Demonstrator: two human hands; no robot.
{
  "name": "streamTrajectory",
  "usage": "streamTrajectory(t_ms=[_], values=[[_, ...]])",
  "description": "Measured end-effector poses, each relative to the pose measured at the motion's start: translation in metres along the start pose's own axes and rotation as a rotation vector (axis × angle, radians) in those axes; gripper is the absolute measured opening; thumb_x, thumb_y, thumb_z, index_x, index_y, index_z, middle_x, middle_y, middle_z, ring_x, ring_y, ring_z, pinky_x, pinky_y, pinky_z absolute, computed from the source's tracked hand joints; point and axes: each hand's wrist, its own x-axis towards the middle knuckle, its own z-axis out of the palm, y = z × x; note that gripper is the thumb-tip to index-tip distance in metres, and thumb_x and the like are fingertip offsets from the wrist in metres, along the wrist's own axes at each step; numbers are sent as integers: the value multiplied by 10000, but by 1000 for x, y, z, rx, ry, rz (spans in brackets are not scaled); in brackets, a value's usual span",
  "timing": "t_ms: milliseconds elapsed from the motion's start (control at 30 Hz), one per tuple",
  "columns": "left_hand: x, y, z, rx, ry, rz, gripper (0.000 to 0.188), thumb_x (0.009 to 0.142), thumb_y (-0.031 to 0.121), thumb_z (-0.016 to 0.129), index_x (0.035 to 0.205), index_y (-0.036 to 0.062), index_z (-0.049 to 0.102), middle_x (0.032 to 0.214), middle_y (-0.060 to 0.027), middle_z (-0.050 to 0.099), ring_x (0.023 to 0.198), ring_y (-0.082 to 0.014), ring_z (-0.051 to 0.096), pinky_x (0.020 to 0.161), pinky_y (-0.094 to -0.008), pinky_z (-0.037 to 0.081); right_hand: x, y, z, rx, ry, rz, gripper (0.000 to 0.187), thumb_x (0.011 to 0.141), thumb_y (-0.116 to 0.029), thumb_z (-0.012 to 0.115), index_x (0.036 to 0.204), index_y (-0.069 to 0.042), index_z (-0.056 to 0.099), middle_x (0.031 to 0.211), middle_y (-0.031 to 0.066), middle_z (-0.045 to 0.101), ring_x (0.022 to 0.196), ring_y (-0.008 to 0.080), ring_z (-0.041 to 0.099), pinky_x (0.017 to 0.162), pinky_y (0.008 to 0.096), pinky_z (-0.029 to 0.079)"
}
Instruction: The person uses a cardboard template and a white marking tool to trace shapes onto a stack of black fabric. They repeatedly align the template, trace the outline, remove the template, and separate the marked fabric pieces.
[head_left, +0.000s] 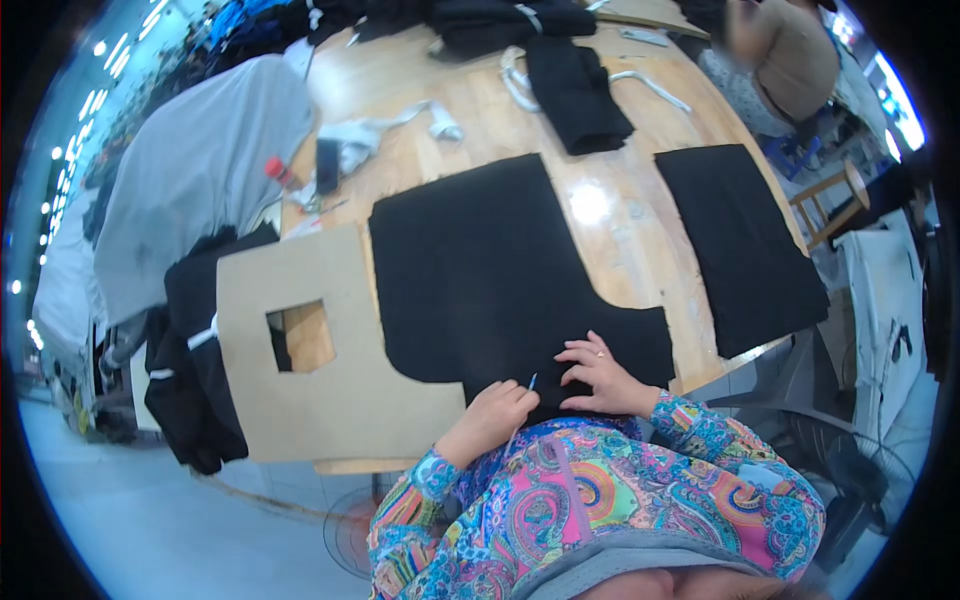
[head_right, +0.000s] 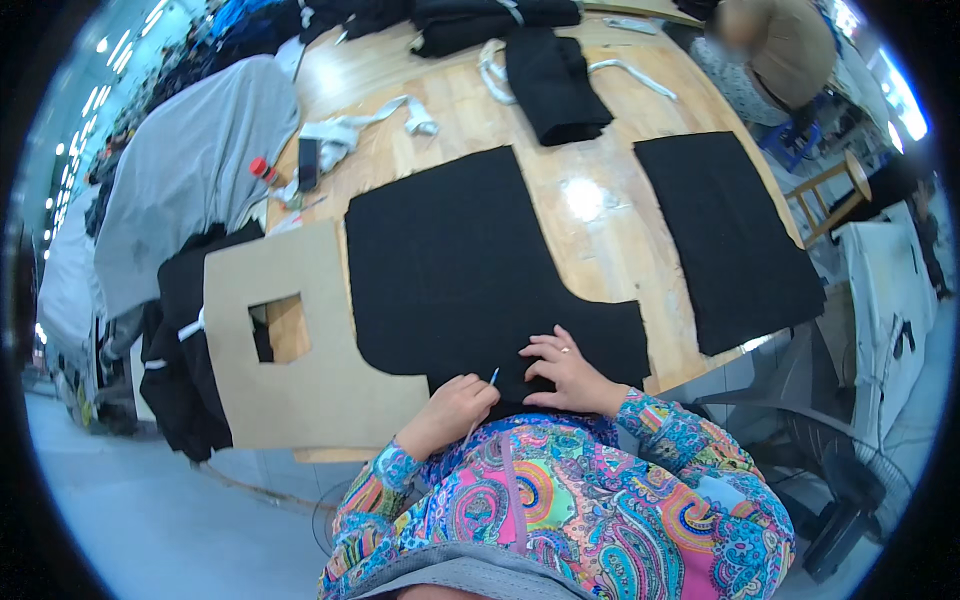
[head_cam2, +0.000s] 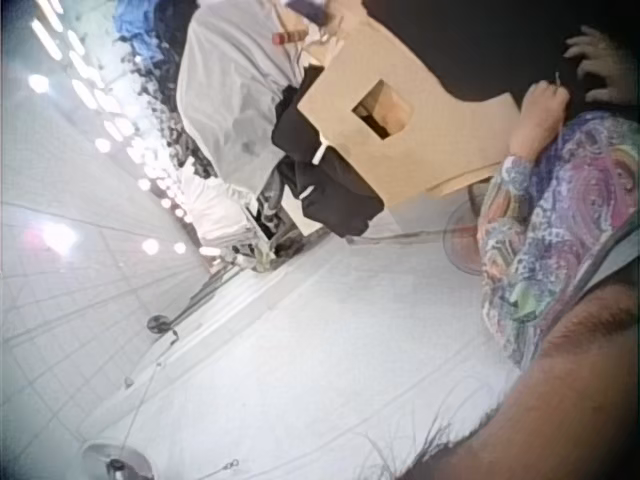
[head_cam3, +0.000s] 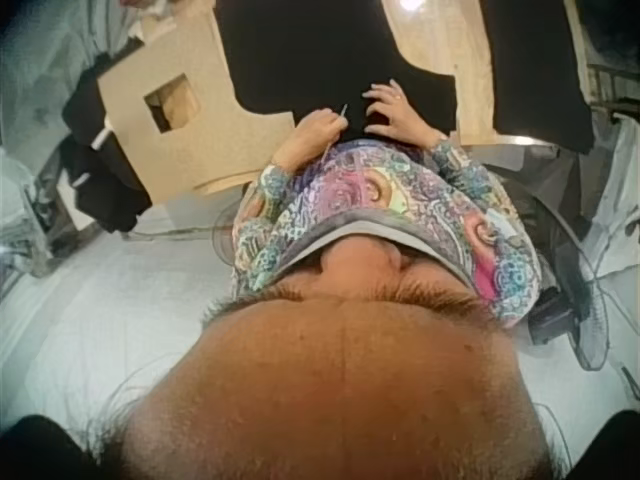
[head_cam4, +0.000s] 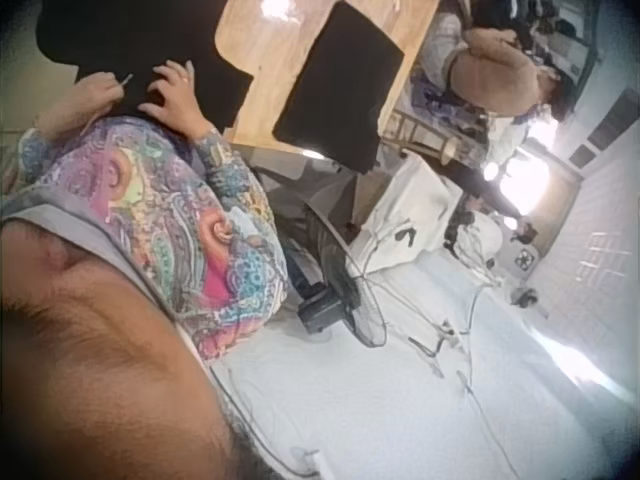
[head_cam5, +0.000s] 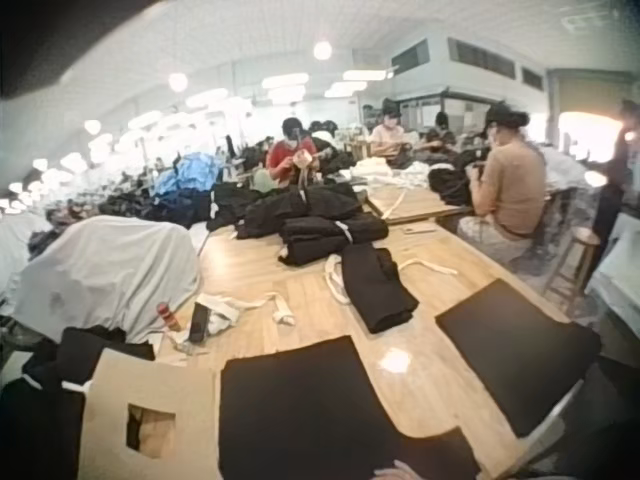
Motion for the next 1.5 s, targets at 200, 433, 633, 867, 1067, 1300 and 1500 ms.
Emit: streamTrajectory(t_ms=[200, 433, 633, 867, 1067, 1300, 1500], values=[[-4, -17, 7, -283, 50, -209, 103, 791, 23, 605, 877, 54, 558, 778, -130, 568, 706, -318, 585, 625, -395, 481, -2, 1, -1, -7, 21, -23, 376, 749, -378, 747, 959, -92, 621, 1225, 125, 521, 1275, 326, 400, 1096, 599, 186], [2, -9, 7, -218, 212, -155, 176, 718, -37, 639, 830, 38, 526, 785, -116, 559, 748, -322, 564, 659, -410, 455, -3, 11, 17, -31, 126, -5, 120, 861, -196, 632, 947, -113, 626, 1087, 69, 571, 1175, 250, 491, 1083, 587, 234], [-4, -14, -7, 66, 298, -195, 234, 641, -74, 623, 815, 43, 518, 806, -108, 586, 756, -315, 569, 671, -409, 453, 12, 8, -9, 143, 13, 137, 145, 895, -216, 594, 961, -88, 614, 1027, 57, 600, 1070, 214, 557, 1068, 545, 278], [23, -11, -33, -74, 486, -118, 273, 605, -125, 581, 821, 25, 506, 849, -129, 628, 760, -317, 588, 686, -393, 483, 39, -15, -8, -187, 276, 39, 395, 724, -178, 703, 1081, -69, 574, 914, 68, 614, 968, 247, 588, 1045, 472, 319], [41, -4, -76, 144, 587, -156, 221, 684, -143, 563, 838, 6, 507, 949, -163, 632, 815, -332, 593, 734, -398, 496, 46, 2, -84, -331, 608, 4, 360, 585, 3, 646, 936, -74, 616, 866, 67, 614, 892, 237, 600, 963, 402, 406], [56, 7, -123, 148, 822, -252, 142, 784, -123, 563, 835, -3, 506, 958, -146, 641, 831, -243, 638, 745, -323, 537, -17, -24, -211, -716, 1000, -59, 396, 516, 70, 635, 894, -46, 646, 834, 81, 615, 831, 252, 607, 918, 437, 462], [122, 66, -117, -221, 640, 37, 170, 776, -63, 662, 836, 25, 529, 1017, -165, 648, 843, -224, 648, 759, -314, 543, -56, -58, -242, -784, 902, -21, 464, 460, 30, 651, 920, -28, 665, 741, 58, 591, 668, 220, 584, 701, 345, 470]])
